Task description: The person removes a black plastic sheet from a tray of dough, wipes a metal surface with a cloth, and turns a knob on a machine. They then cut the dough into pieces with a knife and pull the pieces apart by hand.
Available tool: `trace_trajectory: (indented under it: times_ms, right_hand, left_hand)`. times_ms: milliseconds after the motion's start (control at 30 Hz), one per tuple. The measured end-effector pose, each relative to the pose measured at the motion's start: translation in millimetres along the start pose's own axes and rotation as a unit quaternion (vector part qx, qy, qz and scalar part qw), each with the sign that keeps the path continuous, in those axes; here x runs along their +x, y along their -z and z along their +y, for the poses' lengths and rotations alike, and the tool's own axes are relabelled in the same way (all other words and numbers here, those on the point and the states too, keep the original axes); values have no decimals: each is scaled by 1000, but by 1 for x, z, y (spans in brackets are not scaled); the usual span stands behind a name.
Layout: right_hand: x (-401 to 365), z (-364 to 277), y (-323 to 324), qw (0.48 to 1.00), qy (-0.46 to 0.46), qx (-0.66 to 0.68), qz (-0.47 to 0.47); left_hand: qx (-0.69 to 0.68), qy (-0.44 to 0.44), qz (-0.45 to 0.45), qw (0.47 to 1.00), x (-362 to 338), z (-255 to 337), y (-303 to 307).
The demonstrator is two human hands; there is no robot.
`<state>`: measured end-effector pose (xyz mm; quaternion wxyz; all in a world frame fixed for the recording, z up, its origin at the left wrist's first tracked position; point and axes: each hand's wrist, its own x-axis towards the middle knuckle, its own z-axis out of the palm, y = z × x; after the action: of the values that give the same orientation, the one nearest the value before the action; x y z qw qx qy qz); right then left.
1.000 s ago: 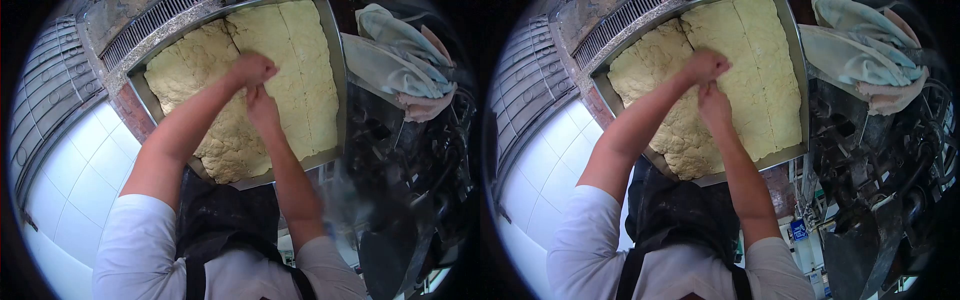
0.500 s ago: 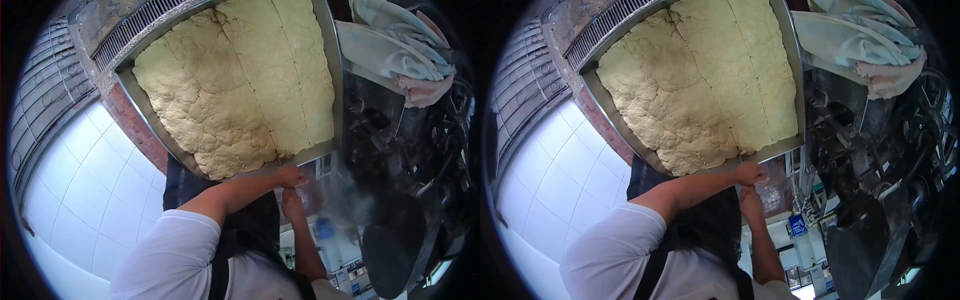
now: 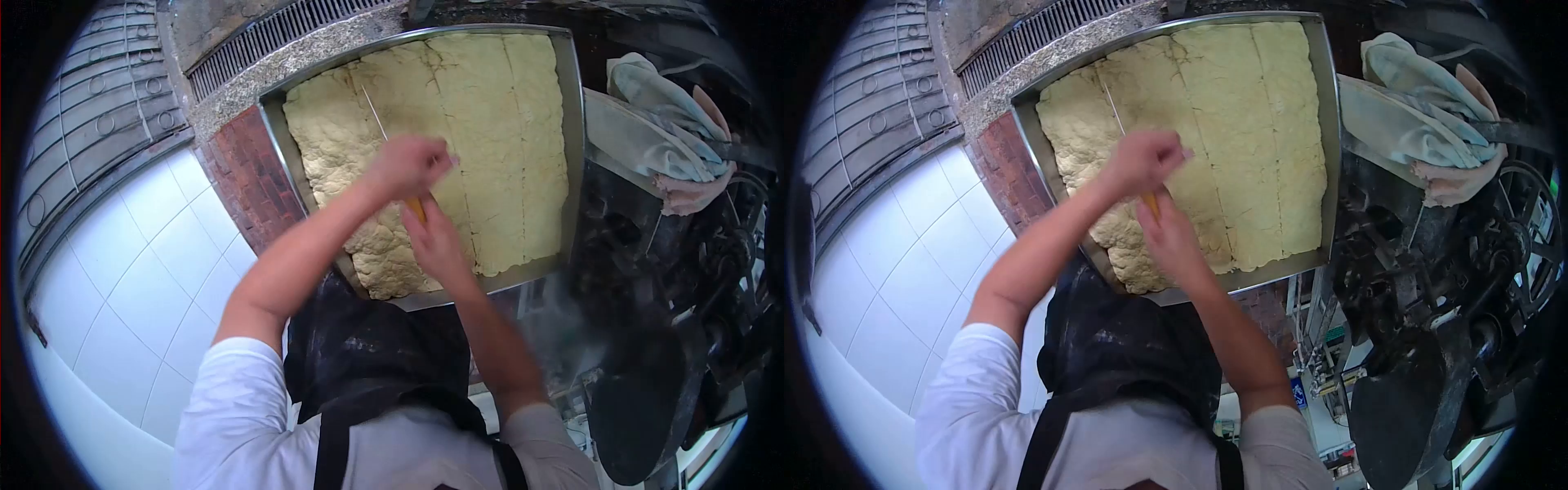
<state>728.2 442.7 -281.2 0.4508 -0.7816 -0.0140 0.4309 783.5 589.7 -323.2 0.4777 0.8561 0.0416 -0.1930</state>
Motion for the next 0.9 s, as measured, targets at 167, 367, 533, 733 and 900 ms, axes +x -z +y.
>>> trace_trajectory:
  times_ms: [167,367,533,733,900]
  right_hand:
    - [59,-33,-36,999,6,6,49]
    - [67,-37,-46,992,57,-34,110]
    - [59,-59,-47,997,-24,-31,65]
    - [67,-65,-55,994,-17,-48,99]
    - [106,-47,-69,991,-15,-104,88]
  left_hand:
    - [-8,-89,81,993,27,-51,35]
    - [-9,-49,24,998,29,-56,48]
    - [-29,-91,31,995,23,-57,54]
    - [-38,-92,15,995,33,-69,55]
    - [29,-49,-37,998,51,-91,54]
